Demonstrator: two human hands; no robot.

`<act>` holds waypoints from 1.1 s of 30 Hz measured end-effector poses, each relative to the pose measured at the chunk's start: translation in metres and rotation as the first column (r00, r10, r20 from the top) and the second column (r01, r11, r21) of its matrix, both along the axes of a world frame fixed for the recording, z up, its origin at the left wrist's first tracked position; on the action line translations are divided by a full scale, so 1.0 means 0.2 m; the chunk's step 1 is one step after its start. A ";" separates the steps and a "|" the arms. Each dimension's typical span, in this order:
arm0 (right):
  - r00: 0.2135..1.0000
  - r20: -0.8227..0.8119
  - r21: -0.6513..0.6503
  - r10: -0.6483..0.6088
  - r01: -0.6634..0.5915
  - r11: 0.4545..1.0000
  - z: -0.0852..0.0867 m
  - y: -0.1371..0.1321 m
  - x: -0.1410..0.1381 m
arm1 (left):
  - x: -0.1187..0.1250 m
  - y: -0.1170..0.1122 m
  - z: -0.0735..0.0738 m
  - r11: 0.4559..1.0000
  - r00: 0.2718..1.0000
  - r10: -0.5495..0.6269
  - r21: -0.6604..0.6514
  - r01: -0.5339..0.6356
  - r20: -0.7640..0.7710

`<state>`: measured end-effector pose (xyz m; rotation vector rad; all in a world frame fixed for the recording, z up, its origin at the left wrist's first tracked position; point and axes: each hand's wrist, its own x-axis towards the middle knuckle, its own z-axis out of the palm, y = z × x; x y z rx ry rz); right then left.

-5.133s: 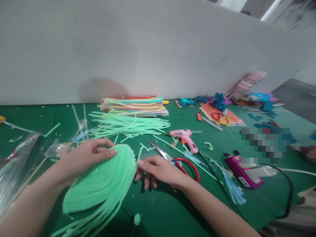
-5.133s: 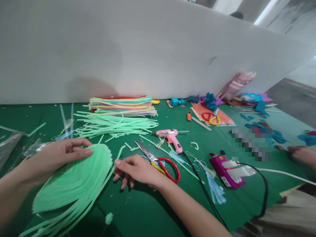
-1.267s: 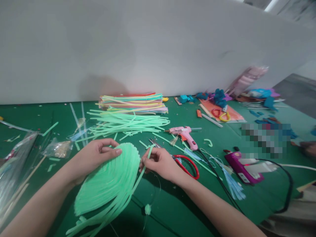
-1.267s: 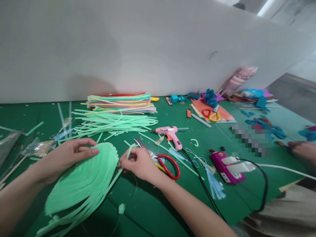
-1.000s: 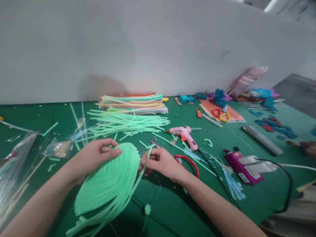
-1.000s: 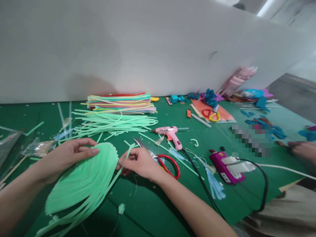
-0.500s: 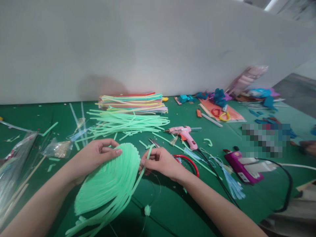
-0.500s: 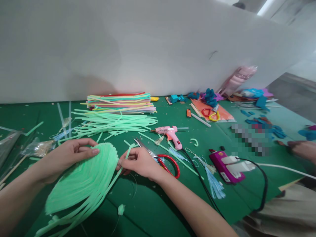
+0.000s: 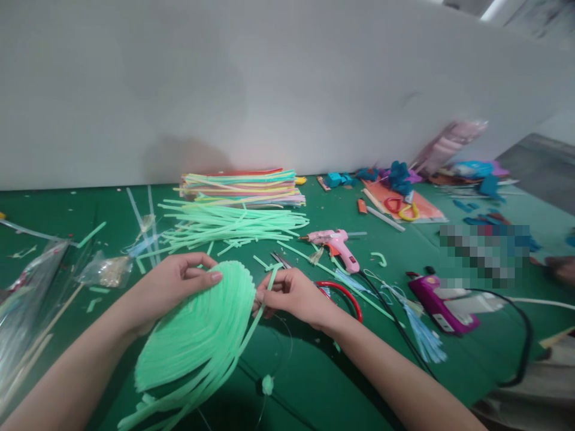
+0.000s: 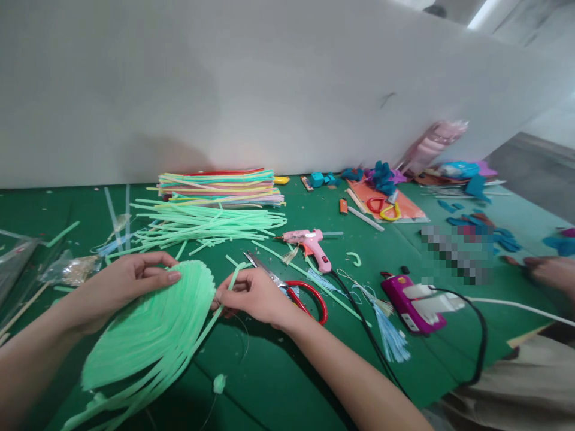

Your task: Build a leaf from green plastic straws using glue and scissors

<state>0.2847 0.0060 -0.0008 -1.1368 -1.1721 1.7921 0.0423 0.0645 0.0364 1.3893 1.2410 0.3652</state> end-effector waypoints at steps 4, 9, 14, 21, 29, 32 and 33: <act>1.000 0.006 0.004 -0.003 0.003 1.000 0.01 0.00 0.00 | -0.01 0.00 -0.01 1.000 1.000 0.004 -0.021 -0.004 0.010; 0.999 0.028 0.025 -0.031 0.030 0.999 0.01 -0.01 -0.01 | -0.01 0.00 -0.01 1.000 1.000 0.002 -0.012 -0.001 0.014; 0.997 0.051 0.034 -0.064 0.062 0.998 0.00 -0.01 -0.02 | -0.01 0.00 0.00 1.000 1.000 -0.005 -0.020 0.005 0.009; 0.996 0.055 0.034 -0.066 0.064 0.997 0.00 0.00 -0.02 | -0.01 0.00 -0.01 1.000 1.000 -0.003 0.001 0.003 -0.003; 0.997 0.046 0.032 -0.059 0.057 0.998 -0.02 0.00 -0.01 | -0.01 0.01 -0.02 1.000 1.000 -0.003 -0.005 0.003 -0.004; 0.997 0.048 0.032 -0.058 0.056 0.998 -0.02 0.00 -0.01 | -0.01 0.01 -0.01 1.000 1.000 0.003 -0.014 -0.003 0.007; 0.997 0.049 0.032 -0.058 0.057 0.998 -0.02 0.00 -0.01 | -0.01 0.01 -0.01 1.000 1.000 0.006 -0.016 -0.006 0.008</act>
